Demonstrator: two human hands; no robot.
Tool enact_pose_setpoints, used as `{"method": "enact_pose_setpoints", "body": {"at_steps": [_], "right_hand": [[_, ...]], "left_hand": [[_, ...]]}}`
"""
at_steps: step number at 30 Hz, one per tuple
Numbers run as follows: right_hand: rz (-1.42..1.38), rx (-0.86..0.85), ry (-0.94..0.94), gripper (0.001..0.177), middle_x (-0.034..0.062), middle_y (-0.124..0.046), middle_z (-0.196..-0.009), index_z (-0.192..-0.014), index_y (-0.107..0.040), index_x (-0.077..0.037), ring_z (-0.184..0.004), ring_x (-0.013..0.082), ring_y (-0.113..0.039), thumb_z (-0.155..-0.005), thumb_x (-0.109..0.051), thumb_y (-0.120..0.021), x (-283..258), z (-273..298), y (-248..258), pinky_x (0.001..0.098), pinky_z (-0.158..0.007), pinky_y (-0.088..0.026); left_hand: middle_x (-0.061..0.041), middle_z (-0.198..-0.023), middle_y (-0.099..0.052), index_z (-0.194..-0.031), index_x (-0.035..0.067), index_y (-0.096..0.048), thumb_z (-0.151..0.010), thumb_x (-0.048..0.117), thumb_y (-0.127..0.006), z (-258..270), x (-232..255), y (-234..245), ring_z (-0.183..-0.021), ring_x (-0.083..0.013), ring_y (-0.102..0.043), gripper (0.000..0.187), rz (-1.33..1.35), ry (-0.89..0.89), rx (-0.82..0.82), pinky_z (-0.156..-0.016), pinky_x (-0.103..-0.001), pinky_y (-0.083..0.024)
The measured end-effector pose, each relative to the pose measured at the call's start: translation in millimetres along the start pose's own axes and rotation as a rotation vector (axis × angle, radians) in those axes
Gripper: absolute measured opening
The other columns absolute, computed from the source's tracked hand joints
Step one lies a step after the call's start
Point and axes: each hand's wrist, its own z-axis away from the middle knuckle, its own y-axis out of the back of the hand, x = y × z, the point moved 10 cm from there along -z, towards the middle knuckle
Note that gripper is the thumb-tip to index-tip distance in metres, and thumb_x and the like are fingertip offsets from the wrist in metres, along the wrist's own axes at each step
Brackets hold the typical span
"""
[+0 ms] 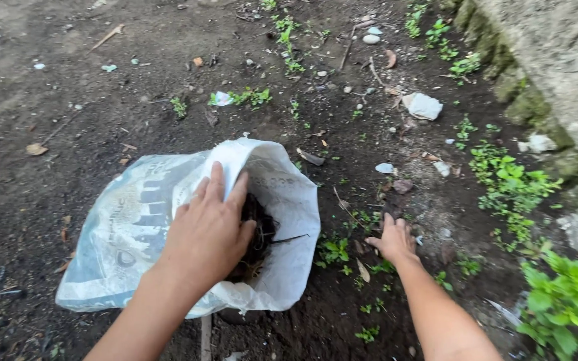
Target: Collecting dry leaves, twigs, and small debris into a white sack in an outdoor area.
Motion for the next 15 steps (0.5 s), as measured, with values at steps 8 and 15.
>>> {"method": "enact_pose_setpoints", "body": {"at_steps": [8, 15], "right_hand": [[0.014, 0.027, 0.048, 0.058, 0.0062, -0.060, -0.139, -0.144, -0.059, -0.025, -0.132, 0.0252, -0.055, -0.089, -0.037, -0.076, 17.3, -19.9, -3.9, 0.0510, -0.115, -0.039], [0.024, 0.062, 0.055, 0.028, 0.0036, -0.069, -0.127, -0.122, -0.075, -0.020, -0.125, 0.0237, -0.061, -0.094, -0.027, -0.073, 17.7, -6.9, 13.6, 0.0482, -0.117, -0.036]], "left_hand": [[-0.031, -0.163, -0.019, -0.159, 0.013, -0.029, -0.089, 0.034, -0.064, -4.1, 2.7, -5.7, -0.147, -0.0441, -0.032, 0.081, -0.016, -0.012, -0.024, -0.107, -0.055, -0.037], [-0.030, -0.164, -0.020, -0.160, 0.013, -0.028, -0.090, 0.035, -0.065, -3.1, 7.0, -3.2, -0.142, -0.0428, -0.034, 0.083, -0.013, 0.009, -0.035, -0.108, -0.056, -0.039]]}}
